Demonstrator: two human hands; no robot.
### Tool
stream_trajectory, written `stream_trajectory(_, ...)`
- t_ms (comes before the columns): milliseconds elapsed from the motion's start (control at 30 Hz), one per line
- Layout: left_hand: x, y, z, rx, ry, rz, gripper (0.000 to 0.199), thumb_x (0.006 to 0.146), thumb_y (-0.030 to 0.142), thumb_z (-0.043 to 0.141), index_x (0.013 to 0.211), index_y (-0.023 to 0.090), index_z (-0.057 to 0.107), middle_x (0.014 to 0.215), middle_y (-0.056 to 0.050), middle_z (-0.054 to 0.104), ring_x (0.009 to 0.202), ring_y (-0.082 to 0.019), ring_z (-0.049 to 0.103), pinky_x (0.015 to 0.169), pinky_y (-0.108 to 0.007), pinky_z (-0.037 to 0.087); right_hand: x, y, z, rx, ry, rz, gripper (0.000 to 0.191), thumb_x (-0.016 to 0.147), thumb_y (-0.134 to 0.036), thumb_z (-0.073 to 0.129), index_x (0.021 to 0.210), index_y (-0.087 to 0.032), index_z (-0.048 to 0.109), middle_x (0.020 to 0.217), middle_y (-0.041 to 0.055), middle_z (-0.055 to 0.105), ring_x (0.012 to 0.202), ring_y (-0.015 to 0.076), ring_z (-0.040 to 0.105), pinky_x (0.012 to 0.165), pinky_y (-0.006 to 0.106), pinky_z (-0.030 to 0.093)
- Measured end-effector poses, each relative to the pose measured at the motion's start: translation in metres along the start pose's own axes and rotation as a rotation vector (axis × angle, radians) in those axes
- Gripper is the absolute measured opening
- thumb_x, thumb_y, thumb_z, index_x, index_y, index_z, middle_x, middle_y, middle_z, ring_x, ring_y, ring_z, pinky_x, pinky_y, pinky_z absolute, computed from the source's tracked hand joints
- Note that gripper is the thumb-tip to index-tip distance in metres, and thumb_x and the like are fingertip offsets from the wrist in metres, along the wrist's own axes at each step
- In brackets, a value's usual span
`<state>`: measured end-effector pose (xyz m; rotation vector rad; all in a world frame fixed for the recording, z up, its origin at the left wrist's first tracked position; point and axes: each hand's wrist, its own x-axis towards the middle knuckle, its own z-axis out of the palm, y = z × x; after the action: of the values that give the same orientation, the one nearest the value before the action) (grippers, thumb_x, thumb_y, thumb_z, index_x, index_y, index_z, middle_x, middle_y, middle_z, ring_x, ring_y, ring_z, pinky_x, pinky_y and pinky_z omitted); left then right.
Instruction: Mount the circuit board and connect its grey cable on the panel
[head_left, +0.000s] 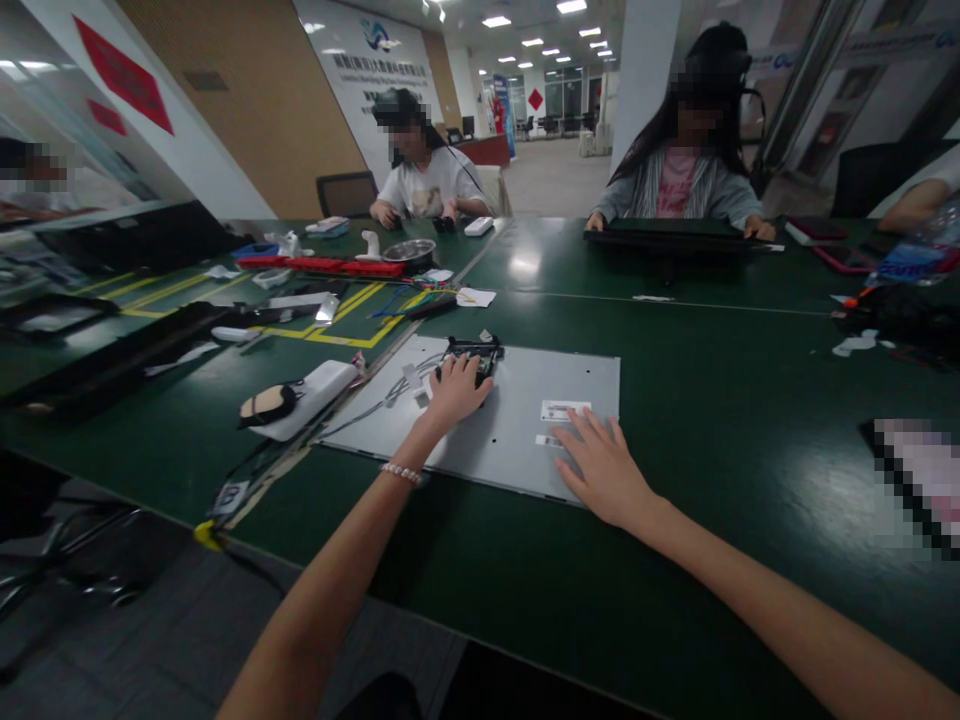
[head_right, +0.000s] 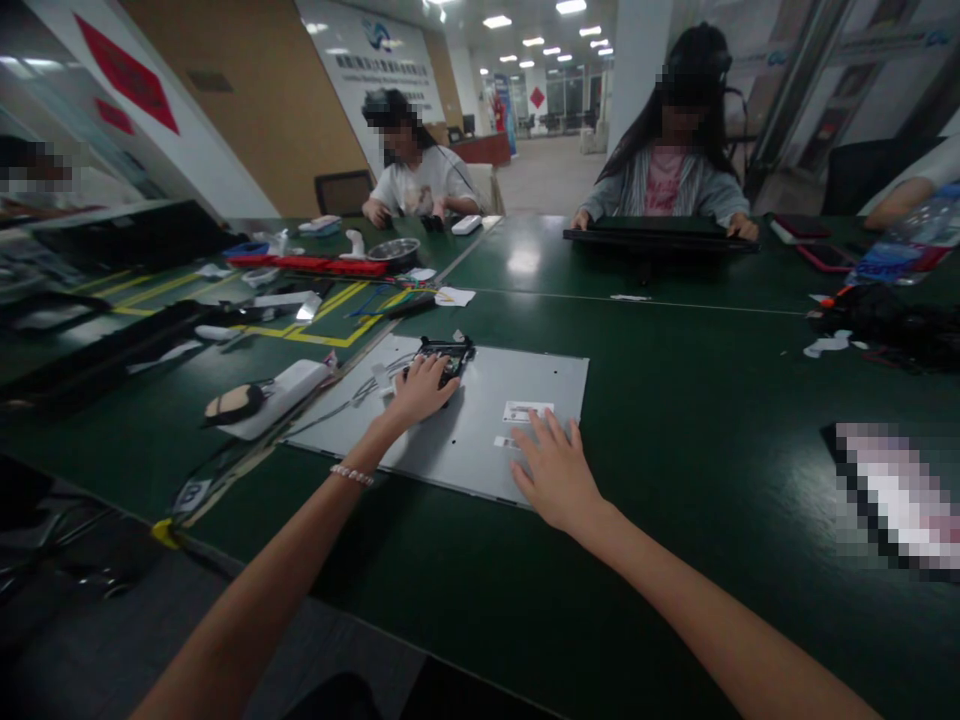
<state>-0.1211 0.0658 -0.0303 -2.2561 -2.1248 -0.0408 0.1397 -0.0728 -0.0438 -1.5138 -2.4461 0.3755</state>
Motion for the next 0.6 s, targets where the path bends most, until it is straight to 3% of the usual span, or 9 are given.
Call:
stream_trajectory(133,0.000,-0.004,-0.003,0.001,-0.009,0.012,0.057,0.096,0.048,0.036,0.146,0.020,0.039,0.155,-0.013,0.036,0.145,-0.035,0.022,0.112,-0.061,0.024,0.000,-0.001,-0.003,0.006,-0.015,0.004,0.053,0.100,-0.045,0.032,0.147,-0.022,0.043,0.159,0.0125,0.029,0.148,0.0333,0.018,0.116,0.060,0.015)
stream_trajectory(267,0.012,-0.006,-0.018,-0.050,0.015,-0.004,0.052,0.096,0.048,0.038,0.138,0.021,0.048,0.145,-0.014,0.050,0.135,-0.034,0.041,0.109,-0.057,0.032,0.000,-0.003,-0.006,0.004,-0.012,0.005,0.053,0.100,-0.043,0.033,0.146,-0.021,0.044,0.159,0.0135,0.030,0.148,0.0338,0.019,0.116,0.060,0.015)
stream_trajectory(400,0.049,-0.009,-0.032,-0.067,0.130,0.084,0.041,0.095,0.028,0.040,0.132,0.020,0.054,0.138,-0.011,0.055,0.127,-0.027,0.051,0.106,-0.041,0.040,-0.001,-0.004,-0.006,0.001,-0.006,0.002,0.051,0.099,-0.041,0.035,0.145,-0.021,0.045,0.158,0.0143,0.031,0.147,0.0342,0.019,0.116,0.059,0.016)
stream_trajectory(467,0.073,-0.010,-0.033,-0.074,0.119,0.132,0.042,0.092,0.023,0.045,0.132,0.019,0.055,0.138,-0.011,0.056,0.126,-0.025,0.052,0.106,-0.034,0.040,-0.001,-0.004,-0.005,-0.003,-0.002,0.003,0.051,0.099,-0.041,0.036,0.145,-0.021,0.045,0.158,0.0141,0.031,0.147,0.0343,0.019,0.116,0.060,0.016)
stream_trajectory(600,0.113,-0.007,-0.026,-0.077,0.074,0.053,0.038,0.087,0.023,0.053,0.124,0.017,0.062,0.129,-0.013,0.062,0.120,-0.027,0.056,0.101,-0.032,0.043,0.000,-0.003,-0.004,-0.002,0.003,-0.001,0.052,0.099,-0.042,0.035,0.146,-0.021,0.044,0.159,0.0141,0.030,0.147,0.0345,0.019,0.116,0.060,0.015)
